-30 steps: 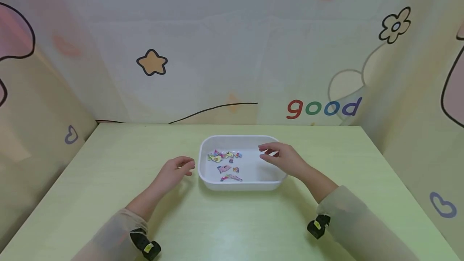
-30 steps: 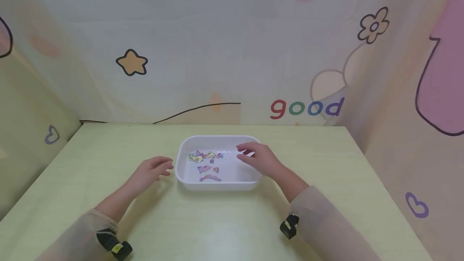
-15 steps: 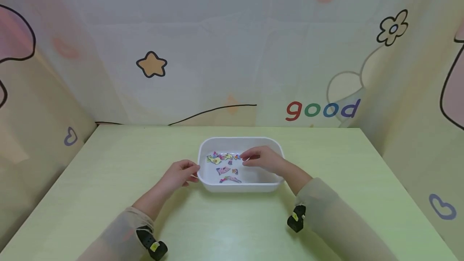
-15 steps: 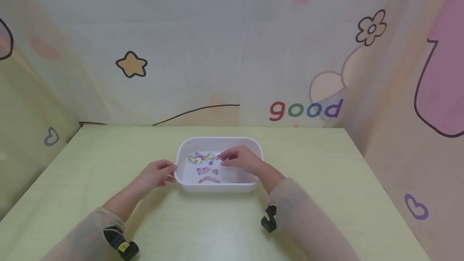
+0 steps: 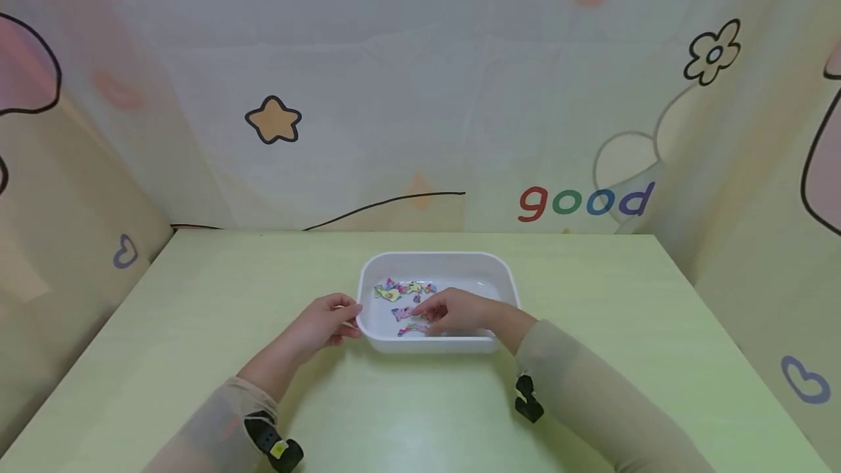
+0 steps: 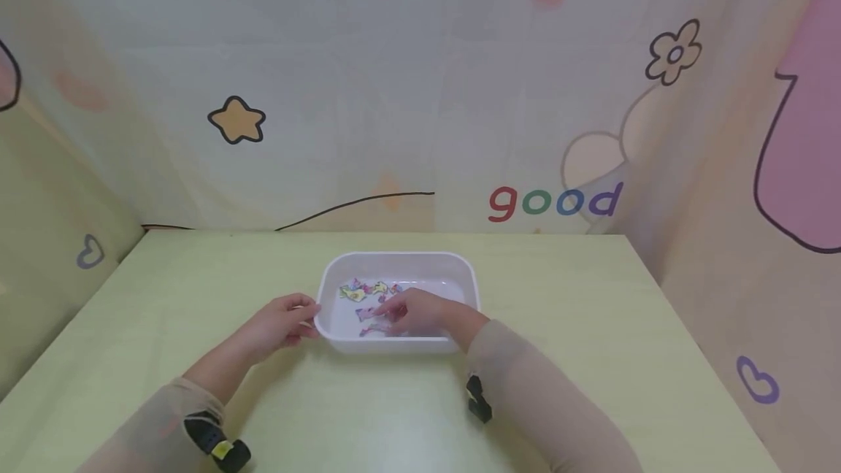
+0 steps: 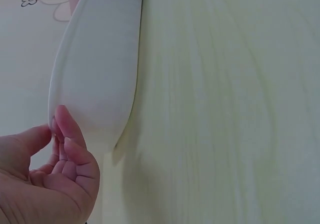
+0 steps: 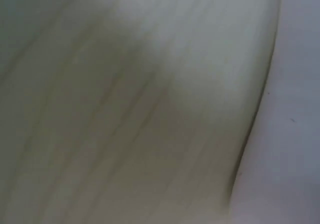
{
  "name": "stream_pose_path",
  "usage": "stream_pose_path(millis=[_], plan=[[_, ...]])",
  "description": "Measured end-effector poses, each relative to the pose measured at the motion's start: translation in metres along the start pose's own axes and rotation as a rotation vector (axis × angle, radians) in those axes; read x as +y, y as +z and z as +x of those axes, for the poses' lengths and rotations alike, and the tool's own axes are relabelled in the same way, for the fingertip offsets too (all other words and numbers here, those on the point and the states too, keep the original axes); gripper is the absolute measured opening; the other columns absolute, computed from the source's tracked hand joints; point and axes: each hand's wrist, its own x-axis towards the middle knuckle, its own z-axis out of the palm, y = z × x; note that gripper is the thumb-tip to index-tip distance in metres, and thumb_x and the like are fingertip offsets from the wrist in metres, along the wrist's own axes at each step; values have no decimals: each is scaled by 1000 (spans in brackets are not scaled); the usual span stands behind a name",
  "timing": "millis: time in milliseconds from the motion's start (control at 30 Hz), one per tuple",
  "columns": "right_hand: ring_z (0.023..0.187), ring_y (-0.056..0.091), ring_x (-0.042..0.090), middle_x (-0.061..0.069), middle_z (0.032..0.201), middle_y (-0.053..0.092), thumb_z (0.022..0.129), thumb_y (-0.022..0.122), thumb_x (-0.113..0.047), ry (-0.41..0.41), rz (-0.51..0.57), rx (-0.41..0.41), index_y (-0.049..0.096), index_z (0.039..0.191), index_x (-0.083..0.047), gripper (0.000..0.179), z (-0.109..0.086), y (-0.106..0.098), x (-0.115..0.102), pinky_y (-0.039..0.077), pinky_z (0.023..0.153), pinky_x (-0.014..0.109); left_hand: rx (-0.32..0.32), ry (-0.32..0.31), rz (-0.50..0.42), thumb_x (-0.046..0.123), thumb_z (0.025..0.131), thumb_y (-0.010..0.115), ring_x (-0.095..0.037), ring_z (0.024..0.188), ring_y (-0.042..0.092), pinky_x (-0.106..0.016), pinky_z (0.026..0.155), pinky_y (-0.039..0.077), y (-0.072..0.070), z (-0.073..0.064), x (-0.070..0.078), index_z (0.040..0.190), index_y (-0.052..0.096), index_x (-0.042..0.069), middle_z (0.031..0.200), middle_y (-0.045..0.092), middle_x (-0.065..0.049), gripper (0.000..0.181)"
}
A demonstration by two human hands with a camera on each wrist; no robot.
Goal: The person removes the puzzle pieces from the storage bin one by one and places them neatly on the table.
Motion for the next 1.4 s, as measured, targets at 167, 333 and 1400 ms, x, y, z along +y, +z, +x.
stream_pose_path(millis=[167, 333, 1400], plan=[[78, 46, 12, -5, 84, 53, 82, 72, -13, -61, -172, 34, 70, 110, -16, 28, 1, 8, -2, 39, 69, 25, -14, -4, -29, 19, 96, 52, -14, 71, 62, -24, 60, 41, -2, -3, -1, 110, 53, -3, 83, 61, -7, 26], [74, 49, 9, -7, 81, 55, 82, 72, -13, -133, -208, 62, 73, 96, -13, 14, 2, 9, -6, 42, 69, 23, -20, -4, -38, 19, 97, 52, -14, 70, 62, -24, 60, 41, -3, -6, -1, 110, 52, -3, 83, 60, -7, 26], [85, 64, 22, 14, 95, 67, 87, 67, -12, 173, 356, 257, 67, 101, 1, 19, -29, -30, -16, 51, 79, 34, -8, 18, -7, 18, 97, 51, -13, 70, 63, -25, 59, 43, 1, -9, 8, 111, 52, -6, 83, 64, -8, 27]])
